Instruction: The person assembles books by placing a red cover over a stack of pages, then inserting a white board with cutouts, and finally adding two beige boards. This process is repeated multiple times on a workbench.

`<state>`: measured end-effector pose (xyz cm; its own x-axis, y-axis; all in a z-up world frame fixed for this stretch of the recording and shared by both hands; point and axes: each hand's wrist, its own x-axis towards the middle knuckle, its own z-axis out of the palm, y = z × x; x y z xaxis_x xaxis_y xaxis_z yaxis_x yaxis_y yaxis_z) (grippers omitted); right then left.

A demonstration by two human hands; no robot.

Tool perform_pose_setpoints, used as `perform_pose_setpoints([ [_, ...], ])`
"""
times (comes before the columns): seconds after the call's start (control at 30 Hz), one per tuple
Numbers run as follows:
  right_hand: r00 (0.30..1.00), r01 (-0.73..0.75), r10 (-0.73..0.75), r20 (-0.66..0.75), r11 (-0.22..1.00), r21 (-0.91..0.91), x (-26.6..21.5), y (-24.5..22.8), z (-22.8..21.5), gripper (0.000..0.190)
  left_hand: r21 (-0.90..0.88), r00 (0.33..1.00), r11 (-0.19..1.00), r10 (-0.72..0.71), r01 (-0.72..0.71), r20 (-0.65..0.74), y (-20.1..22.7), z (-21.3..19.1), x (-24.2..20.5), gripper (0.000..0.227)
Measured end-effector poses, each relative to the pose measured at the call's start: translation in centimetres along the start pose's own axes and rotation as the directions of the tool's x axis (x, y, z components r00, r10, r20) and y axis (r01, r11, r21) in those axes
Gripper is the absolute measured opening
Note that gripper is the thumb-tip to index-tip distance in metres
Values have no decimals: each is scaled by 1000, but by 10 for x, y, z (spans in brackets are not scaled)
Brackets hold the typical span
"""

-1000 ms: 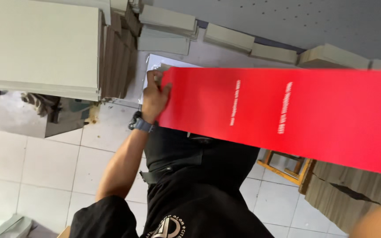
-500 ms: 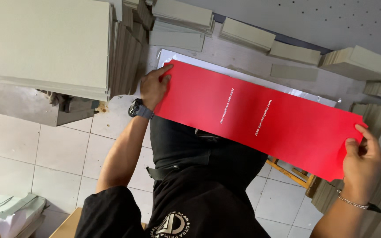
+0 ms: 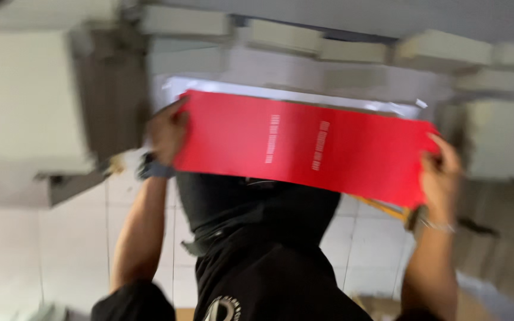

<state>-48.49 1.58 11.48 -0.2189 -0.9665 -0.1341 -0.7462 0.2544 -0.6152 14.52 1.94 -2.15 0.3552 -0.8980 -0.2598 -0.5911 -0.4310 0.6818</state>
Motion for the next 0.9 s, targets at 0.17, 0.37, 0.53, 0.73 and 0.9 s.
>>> perform_pose_setpoints([
  [0.17, 996, -13, 29, -90, 985, 172, 16, 52, 38, 46, 156, 996, 985, 72, -80, 60, 13, -15, -3, 41],
  [0.37, 993, -110, 100, 58, 971, 212, 36, 53, 56, 44, 119, 999, 992, 38, -40, 18, 20, -21, -9, 40],
  [0.53, 992, -120, 106, 68, 958, 261, 38, 42, 60, 46, 108, 999, 993, 40, -39, -5, 24, -20, -8, 39],
  [0.73, 994, -97, 82, 69, 961, 259, 41, 39, 62, 45, 140, 999, 990, -3, -4, 50, 28, -21, -10, 42],
  [0.9, 995, -86, 72, 66, 967, 240, 42, 29, 61, 46, 140, 999, 990, 5, -10, 35, 26, -20, -9, 41],
])
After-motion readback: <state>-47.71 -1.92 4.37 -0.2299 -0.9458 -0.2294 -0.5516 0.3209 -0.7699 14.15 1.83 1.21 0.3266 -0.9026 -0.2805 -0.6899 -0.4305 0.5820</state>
